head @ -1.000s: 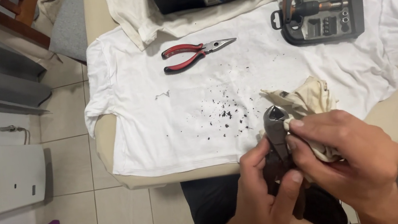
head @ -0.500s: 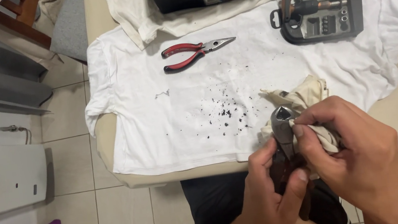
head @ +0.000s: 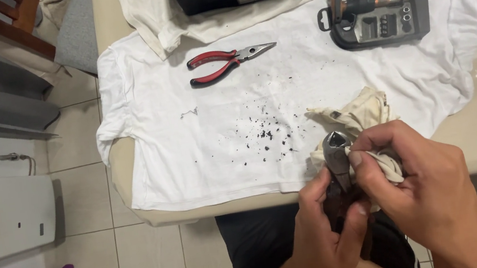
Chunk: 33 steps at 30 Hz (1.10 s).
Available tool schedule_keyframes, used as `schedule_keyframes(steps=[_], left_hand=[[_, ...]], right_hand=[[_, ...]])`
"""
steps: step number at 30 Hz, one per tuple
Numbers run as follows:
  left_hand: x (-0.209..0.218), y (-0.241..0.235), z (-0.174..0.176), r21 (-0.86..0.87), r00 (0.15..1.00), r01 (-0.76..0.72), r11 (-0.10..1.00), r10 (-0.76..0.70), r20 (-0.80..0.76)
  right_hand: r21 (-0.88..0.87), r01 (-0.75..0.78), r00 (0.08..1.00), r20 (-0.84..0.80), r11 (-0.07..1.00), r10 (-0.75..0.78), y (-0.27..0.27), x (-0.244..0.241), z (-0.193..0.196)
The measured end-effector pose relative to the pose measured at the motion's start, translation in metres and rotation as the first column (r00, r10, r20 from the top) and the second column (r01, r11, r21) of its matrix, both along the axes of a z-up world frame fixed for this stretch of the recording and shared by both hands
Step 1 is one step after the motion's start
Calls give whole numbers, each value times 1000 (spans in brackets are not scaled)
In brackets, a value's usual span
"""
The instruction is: The person cleans various tools on a table covered with a white cloth. They use a cloth to wipe a vernier caliper, needle-nose pliers, and a pair of cutting pliers. They then clean a screwdriver handle and a drill bit from a set.
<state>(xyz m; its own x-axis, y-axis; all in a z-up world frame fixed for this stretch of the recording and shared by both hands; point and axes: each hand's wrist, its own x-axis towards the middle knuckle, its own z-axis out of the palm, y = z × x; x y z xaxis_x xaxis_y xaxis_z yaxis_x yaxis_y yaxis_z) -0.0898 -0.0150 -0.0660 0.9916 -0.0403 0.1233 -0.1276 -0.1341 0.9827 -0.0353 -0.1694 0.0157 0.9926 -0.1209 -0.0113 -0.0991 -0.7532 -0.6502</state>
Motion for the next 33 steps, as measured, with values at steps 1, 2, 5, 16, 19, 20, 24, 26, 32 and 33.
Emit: schedule_keyframes(steps=[1,2,5,16,19,20,24,26,32,33], left_hand=[[0,1,0,3,1000,8,1000,-8,14],[1,2,-2,3,1000,8,1000,-8,11],[4,6,-5,67,994,8,998,-15,111],[18,20,49,-657,895,78,750,-343,-285],[17,20,46,-694,891,81,715,-365,-271],[18,21,47,-693,891,80,716,-364,-273],[18,20,46,-647,901,138,750,-367,-232],[16,17,41,-621,913,149,770,-348,-212],[18,19,32,-376,971,204,904,-235,-36],[18,20,33,-395,965,194,898,-247,-87]], right_hand=[[-1,0,1000,-6,1000,0,0,-1,0],[-1,0,1000,-8,1000,0,-1,-2,-1],[-9,-12,992,-122,1000,11,-4,-4,-9],[449,193,973,29,872,-230,5,1,9],[377,132,980,90,917,-178,2,-2,2],[379,132,980,89,916,-178,4,-1,1],[346,1,966,241,938,-90,8,3,0],[290,-35,955,291,956,-53,11,5,1],[93,-115,878,474,989,57,13,8,6],[37,-164,872,472,986,127,11,7,5]])
